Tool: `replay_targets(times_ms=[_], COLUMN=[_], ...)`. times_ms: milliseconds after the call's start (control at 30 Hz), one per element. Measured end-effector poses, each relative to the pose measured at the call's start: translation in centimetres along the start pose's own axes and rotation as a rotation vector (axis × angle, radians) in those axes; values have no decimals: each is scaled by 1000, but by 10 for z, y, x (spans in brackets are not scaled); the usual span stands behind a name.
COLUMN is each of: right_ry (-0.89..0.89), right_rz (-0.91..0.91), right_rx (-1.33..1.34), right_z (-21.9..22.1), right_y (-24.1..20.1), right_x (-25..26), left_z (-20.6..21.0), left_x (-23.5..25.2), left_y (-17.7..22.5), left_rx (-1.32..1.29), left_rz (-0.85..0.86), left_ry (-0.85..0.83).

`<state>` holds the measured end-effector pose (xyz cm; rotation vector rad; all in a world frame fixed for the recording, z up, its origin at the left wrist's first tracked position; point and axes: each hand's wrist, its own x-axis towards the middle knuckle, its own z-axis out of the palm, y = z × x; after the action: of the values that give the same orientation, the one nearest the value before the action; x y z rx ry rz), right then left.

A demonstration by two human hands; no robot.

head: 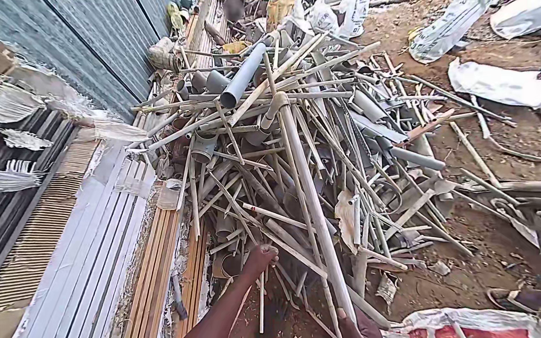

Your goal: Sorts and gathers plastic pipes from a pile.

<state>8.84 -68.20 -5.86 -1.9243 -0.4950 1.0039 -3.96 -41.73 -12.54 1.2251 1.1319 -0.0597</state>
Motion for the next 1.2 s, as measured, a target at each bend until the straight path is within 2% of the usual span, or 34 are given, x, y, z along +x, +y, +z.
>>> replay_targets(times_ms=[133,367,567,700,800,867,1000,1100,1200], right_ry=[115,158,282,454,485,458,420,440,446], right_rz=[-218,-364,-350,-413,-441,-353,-89,58,154], right_rx=[-256,-624,-963,-1038,-1117,-1109,-961,-727,-426], right_z=[5,1,-27,-52,-65,-65,-53,-50,-64], right_y=[-34,-74,-122,-165,-173,-164,-110,-58,-10], right_x=[81,168,236,267,256,231,165,111,59], left_z=[-16,-58,-82,-88,-87,-82,-75,-73,-71], left_x=[-8,-42,-60,-66,-69,-71,-77,-85,-86], left_y=[-43,-124,-162,-167,-167,-162,-150,-149,-151], left_rx=[102,179,108,123,142,143,151,152,192], left_rz=[-137,-319,-410,-410,-403,-392,-351,-345,-350], left_ry=[-46,13,96,80,72,62,57,48,23])
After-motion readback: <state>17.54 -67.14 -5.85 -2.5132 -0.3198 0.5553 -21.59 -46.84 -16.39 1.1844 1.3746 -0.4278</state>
